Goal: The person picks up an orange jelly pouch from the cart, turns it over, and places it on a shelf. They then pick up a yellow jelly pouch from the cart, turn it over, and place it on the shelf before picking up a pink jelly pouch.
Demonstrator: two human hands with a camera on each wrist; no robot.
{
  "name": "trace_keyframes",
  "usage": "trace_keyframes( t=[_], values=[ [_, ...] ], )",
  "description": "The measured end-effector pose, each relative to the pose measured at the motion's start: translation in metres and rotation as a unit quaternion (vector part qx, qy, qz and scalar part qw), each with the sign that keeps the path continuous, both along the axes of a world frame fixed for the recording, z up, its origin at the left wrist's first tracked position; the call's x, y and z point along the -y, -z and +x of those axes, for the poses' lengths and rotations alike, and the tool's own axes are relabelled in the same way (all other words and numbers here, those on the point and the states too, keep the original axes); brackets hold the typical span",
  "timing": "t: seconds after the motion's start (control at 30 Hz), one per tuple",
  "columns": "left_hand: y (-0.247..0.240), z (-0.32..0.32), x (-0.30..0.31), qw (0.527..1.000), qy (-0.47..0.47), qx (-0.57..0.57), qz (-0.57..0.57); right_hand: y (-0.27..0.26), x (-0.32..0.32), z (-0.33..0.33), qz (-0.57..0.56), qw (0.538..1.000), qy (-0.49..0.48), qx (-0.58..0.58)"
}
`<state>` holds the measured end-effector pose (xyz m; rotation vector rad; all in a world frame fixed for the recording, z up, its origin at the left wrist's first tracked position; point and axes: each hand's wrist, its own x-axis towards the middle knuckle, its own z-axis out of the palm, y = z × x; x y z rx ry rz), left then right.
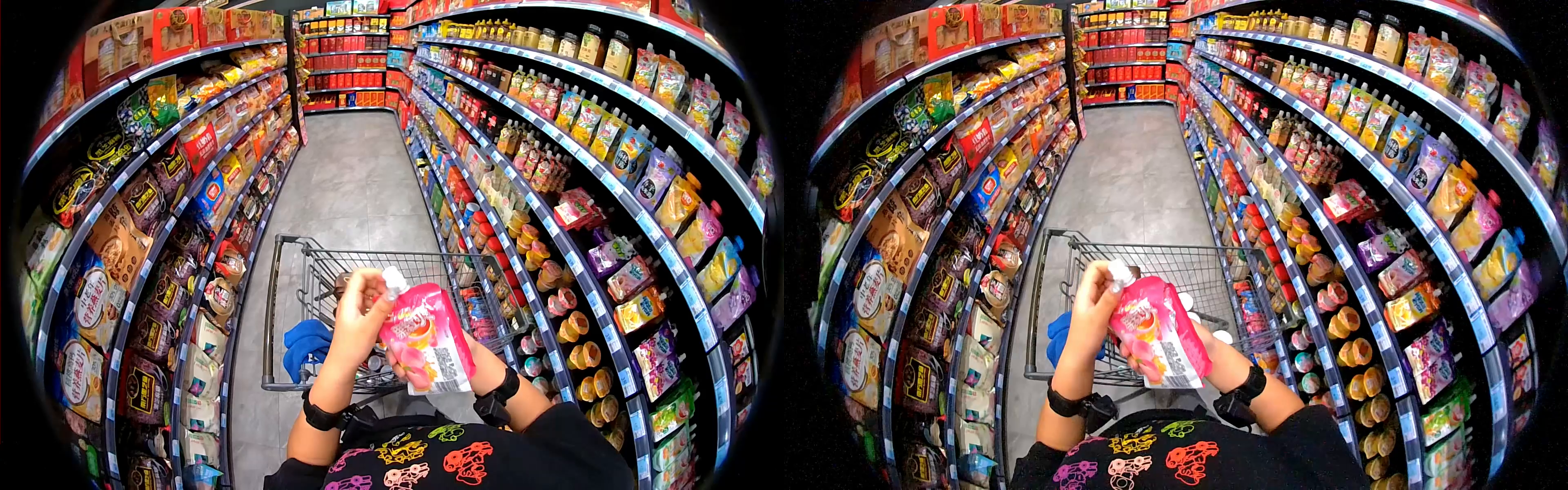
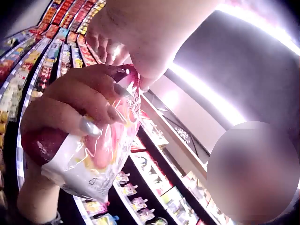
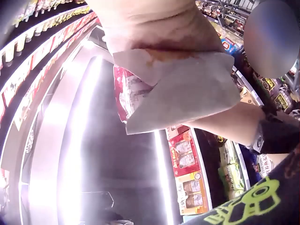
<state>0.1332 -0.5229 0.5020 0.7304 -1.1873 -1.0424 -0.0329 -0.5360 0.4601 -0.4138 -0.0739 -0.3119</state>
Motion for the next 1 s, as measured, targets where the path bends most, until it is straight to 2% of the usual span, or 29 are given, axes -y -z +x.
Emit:
trace_keyframes(
  t=[0.13,0.27,0.4,0.47,0.53,0.67,0.8,0.83,1.0],
  values=[
    [-0.012,0.001,-0.004,0.994,0.024,0.057,-0.086,-0.014,-0.013,-0.003,-0.003,0.998,0.014,-0.067],
    [-0.009,-0.001,-0.009,0.999,0.022,0.017,-0.043,-0.025,-0.018,-0.006,-0.026,0.995,0.031,-0.096],
    [-0.013,-0.006,-0.017,1.0,0.01,-0.014,-0.008,-0.02,-0.016,-0.004,0.024,0.993,-0.005,-0.115],
    [-0.014,-0.009,-0.021,0.998,0.024,-0.057,0.025,-0.004,-0.015,-0.001,-0.071,0.99,0.028,-0.119],
    [-0.013,-0.008,-0.022,0.998,0.006,-0.05,0.024,-0.003,-0.016,0.005,-0.112,0.986,0.041,-0.117],
    [-0.012,-0.009,-0.025,0.998,0.0,-0.053,0.029,0.004,-0.012,0.011,-0.08,0.993,-0.006,-0.083],
    [-0.018,-0.007,-0.031,0.999,0.002,-0.025,0.027,-0.008,-0.009,0.017,-0.117,0.988,-0.096,0.01],
    [-0.022,-0.007,-0.034,1.0,-0.002,-0.011,0.028,-0.012,-0.012,0.016,-0.123,0.989,-0.073,-0.03],
    [-0.023,-0.007,-0.036,1.0,-0.013,0.011,0.0,-0.01,-0.013,0.018,-0.14,0.985,-0.085,-0.044]
  ],
)
